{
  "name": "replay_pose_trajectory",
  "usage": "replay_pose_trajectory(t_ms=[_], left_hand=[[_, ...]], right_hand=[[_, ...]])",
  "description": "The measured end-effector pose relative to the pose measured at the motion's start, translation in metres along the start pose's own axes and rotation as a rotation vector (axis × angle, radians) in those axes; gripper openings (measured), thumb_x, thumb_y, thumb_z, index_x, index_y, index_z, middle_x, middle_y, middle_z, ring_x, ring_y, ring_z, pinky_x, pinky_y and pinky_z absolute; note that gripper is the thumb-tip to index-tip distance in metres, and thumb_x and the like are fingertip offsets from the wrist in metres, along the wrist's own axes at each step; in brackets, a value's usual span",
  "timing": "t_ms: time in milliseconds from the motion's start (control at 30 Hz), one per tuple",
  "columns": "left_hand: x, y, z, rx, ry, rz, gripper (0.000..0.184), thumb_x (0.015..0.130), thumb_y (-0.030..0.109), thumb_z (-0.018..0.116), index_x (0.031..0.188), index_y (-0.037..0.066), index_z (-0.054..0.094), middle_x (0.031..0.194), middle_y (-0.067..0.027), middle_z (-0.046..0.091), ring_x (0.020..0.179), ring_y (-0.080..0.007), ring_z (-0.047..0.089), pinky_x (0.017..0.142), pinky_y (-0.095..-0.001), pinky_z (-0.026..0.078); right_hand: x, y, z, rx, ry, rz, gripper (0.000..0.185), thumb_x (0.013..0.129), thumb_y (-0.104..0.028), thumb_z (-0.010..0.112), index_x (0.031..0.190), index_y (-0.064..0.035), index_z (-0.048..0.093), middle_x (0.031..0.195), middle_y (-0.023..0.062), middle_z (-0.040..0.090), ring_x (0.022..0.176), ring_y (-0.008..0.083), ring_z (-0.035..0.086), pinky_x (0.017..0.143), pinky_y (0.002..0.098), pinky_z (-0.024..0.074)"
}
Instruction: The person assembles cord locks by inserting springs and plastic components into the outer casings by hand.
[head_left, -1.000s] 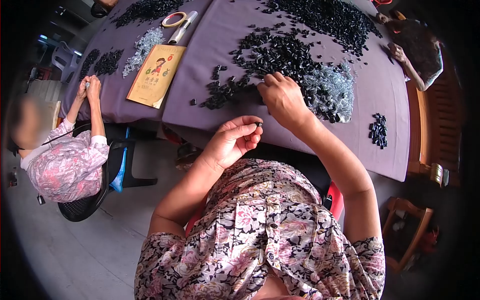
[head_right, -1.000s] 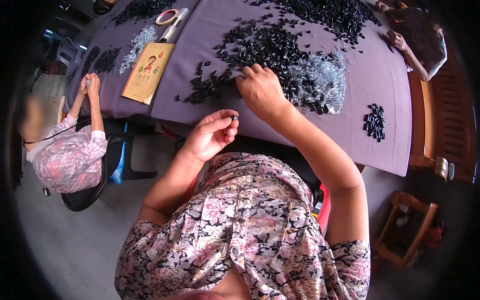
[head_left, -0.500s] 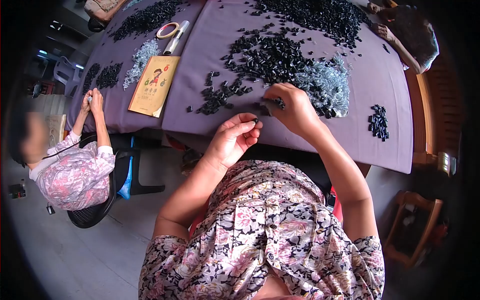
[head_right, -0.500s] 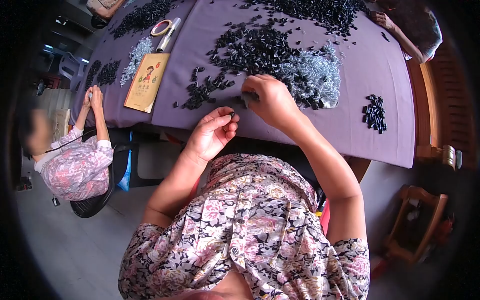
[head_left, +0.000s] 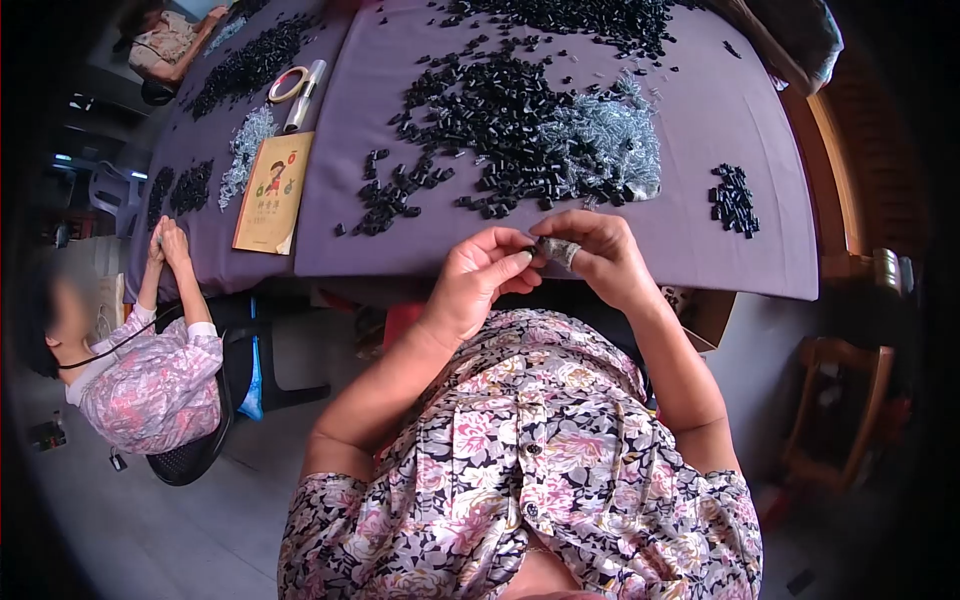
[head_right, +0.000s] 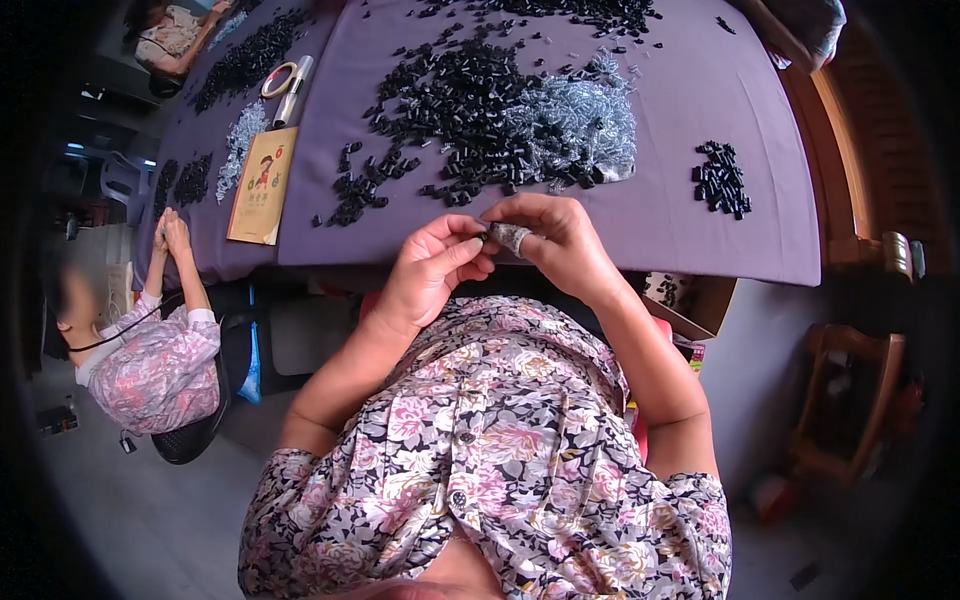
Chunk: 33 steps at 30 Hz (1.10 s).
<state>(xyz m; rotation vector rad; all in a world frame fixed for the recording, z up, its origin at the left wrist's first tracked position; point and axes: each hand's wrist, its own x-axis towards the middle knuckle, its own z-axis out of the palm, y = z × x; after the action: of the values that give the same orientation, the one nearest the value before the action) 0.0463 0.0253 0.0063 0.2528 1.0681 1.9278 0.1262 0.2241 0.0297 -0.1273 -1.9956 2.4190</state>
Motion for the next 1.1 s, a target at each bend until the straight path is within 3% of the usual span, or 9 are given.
replay_pose_trajectory(t_ms=[267, 567, 1100], left_hand=[[0.001, 0.004, 0.011, 0.056, 0.029, -0.044, 0.02, 0.099, 0.01, 0.063, 0.117, 0.002, 0.062, 0.103, -0.0101, 0.073, 0.087, -0.0161, 0.071, 0.078, -0.027, 0.059], [0.001, -0.006, 0.007, 0.188, 0.058, -0.013, 0.017, 0.098, 0.011, 0.066, 0.114, 0.006, 0.066, 0.099, -0.0024, 0.072, 0.086, -0.0068, 0.065, 0.075, -0.0207, 0.051], [0.0, -0.006, 0.006, 0.38, 0.067, 0.109, 0.015, 0.096, 0.005, 0.067, 0.11, 0.0, 0.065, 0.094, -0.0013, 0.069, 0.081, -0.0058, 0.063, 0.074, -0.0215, 0.052]], right_hand=[[-0.006, 0.006, -0.008, 0.109, 0.009, -0.076, 0.017, 0.089, 0.01, 0.056, 0.103, 0.0019, 0.061, 0.095, 0.0041, 0.068, 0.092, 0.0115, 0.068, 0.082, 0.0252, 0.0534], [-0.005, 0.009, -0.007, 0.124, -0.048, 0.013, 0.013, 0.09, 0.003, 0.064, 0.103, 0.0004, 0.062, 0.091, 0.005, 0.068, 0.085, 0.0126, 0.07, 0.072, 0.0249, 0.0561], [-0.012, -0.006, 0.005, -0.155, 0.009, 0.047, 0.017, 0.091, 0.01, 0.059, 0.106, 0.003, 0.061, 0.092, 0.0057, 0.07, 0.086, 0.0126, 0.07, 0.078, 0.0257, 0.0566]])
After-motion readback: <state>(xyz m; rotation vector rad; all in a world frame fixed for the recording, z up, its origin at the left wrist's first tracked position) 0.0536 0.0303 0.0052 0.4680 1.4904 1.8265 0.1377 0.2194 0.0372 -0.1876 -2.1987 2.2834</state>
